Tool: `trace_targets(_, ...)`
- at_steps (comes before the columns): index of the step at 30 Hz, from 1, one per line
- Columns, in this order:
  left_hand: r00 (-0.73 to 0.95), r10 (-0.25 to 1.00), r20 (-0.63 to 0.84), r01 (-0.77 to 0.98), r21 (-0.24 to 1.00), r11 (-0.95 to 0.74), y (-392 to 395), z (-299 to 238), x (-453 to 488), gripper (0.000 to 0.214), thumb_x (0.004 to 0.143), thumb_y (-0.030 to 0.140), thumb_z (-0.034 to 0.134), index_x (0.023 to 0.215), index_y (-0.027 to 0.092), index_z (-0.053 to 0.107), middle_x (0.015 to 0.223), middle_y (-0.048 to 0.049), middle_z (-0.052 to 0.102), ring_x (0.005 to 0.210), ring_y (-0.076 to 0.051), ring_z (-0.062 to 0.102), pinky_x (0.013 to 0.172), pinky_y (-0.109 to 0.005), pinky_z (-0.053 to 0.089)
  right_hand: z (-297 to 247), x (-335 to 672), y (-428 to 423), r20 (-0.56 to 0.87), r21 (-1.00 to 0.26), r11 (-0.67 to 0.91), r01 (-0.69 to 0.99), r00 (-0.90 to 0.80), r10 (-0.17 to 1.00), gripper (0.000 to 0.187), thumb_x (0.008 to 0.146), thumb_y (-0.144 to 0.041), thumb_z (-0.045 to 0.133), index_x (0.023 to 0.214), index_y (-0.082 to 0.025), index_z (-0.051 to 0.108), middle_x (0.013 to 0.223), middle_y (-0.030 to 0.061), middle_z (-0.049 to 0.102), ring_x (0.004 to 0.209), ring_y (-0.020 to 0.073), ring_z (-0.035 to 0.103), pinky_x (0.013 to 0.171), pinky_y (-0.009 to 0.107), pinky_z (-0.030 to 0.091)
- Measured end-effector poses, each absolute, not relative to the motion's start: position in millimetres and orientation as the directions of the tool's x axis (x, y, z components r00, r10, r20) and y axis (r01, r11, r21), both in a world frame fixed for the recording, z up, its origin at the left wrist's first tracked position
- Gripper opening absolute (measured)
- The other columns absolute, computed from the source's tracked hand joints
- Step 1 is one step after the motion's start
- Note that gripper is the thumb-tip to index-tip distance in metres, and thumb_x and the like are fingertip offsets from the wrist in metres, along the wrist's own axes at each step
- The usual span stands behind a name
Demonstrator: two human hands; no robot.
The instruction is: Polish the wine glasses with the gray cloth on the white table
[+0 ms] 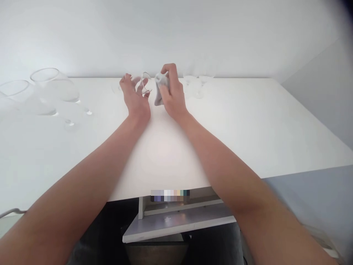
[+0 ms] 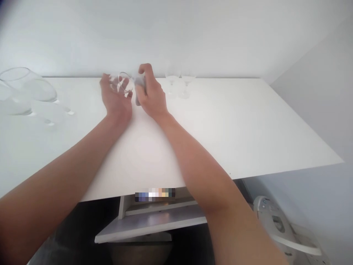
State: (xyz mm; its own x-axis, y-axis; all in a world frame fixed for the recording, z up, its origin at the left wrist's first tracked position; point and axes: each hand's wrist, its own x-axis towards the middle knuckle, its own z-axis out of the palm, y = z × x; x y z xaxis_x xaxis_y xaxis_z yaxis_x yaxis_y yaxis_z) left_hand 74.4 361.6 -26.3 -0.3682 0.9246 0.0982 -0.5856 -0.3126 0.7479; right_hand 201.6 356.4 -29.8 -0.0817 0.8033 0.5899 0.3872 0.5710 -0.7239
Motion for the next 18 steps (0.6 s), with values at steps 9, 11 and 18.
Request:
trace_targets(9,-0.384,0.912,0.145,-0.498,0.799,-0.337,353,-21,82,0.024,0.111,0.053,0.056,0.111,0.029,0.054,0.128,-0.0054,0.059,0.134,-0.024,0.065,0.105,-0.036,0.054,-42,194,372,0.630,-0.755,0.611,0.239,0.006,0.777,0.018,0.101,-0.039,0.065,0.107,-0.026,0.054,0.106,0.0031,0.064,0.097,0.0153,0.068,0.086,0.030,0.063)
trace_targets(11,-0.358,0.921,0.156,-0.512,0.791,-0.333,352,-21,83,0.024,0.110,0.052,0.060,0.111,0.029,0.054,0.127,-0.0046,0.059,0.132,-0.023,0.066,0.105,-0.035,0.055,-42,194,371,0.615,-0.772,0.595,0.225,0.025,0.788,0.020,0.100,-0.042,0.067,0.106,-0.025,0.061,0.115,0.0052,0.065,0.104,0.0163,0.069,0.085,0.029,0.063)
trace_targets(18,-0.391,0.908,0.149,-0.539,0.763,-0.357,353,-23,80,0.019,0.113,0.048,0.055,0.112,0.030,0.051,0.124,-0.0042,0.058,0.118,-0.018,0.069,0.099,-0.030,0.056,-39,192,364,0.583,-0.775,0.589,0.229,-0.100,0.806,0.028,0.104,-0.033,0.057,0.131,-0.026,0.062,0.129,0.0063,0.069,0.114,0.0177,0.070,0.090,0.033,0.064)
